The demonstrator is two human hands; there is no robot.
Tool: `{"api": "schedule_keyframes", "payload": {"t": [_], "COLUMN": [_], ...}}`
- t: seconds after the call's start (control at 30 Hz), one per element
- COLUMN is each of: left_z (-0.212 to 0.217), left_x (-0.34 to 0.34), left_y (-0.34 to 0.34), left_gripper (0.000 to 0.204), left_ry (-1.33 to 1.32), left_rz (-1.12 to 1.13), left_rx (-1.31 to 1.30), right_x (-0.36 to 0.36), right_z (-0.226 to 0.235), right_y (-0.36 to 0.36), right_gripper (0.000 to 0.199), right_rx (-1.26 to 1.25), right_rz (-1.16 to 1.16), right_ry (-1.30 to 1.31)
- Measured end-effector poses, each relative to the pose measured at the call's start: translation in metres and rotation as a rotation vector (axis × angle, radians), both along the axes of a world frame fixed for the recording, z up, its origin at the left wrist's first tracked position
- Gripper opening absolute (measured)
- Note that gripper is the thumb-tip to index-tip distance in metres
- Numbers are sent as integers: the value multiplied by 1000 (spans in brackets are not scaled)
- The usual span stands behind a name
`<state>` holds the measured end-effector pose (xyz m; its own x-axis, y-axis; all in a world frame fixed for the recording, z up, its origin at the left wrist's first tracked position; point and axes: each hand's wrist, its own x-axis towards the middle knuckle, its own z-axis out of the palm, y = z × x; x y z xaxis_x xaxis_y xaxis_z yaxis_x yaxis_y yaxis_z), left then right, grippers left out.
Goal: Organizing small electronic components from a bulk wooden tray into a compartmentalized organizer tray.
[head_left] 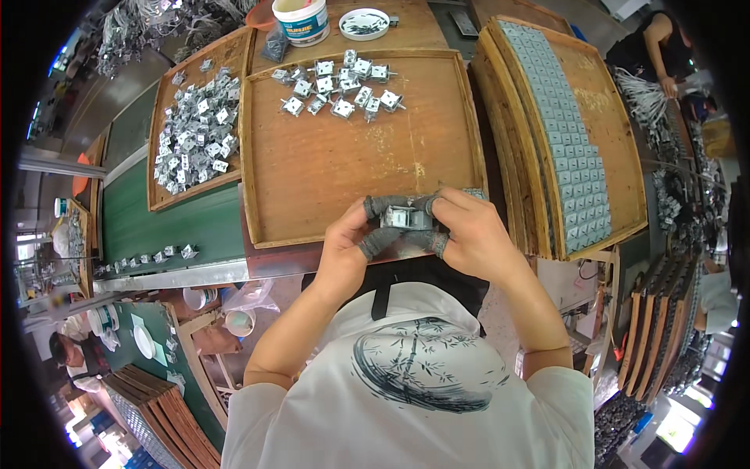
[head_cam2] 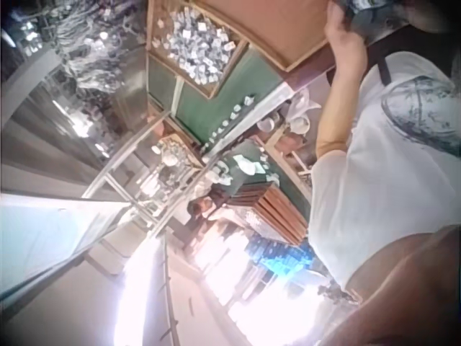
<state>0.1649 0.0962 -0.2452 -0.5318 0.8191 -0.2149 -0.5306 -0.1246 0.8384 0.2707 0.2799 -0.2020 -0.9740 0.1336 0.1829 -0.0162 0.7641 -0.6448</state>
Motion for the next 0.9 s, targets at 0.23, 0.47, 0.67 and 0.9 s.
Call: {"api": "schedule_keyframes", "payload": {"t": [0.23,0.47,0.67,0.9], "left_z": [-2,-15,-16,-23], "left_x": [16,9,10,2], "left_y": [12,20,24,25], "left_gripper": [56,64,61,49], "left_ry": [678,1145,1172,1311], "left_rz": [55,124,65,-98], "left_rx": [-286,-325,-124,-88], "right_x": [-1,5,12,18], "right_z": [-33,-24,-40,-13], "right_y": [-22,-21,-5,11], "right_gripper": [27,34,42,37], "right_rx": [151,-126,-451,-196], "right_rz": [-191,-195,-46,-54], "right_ry": [215,-37,-207,-402]}}
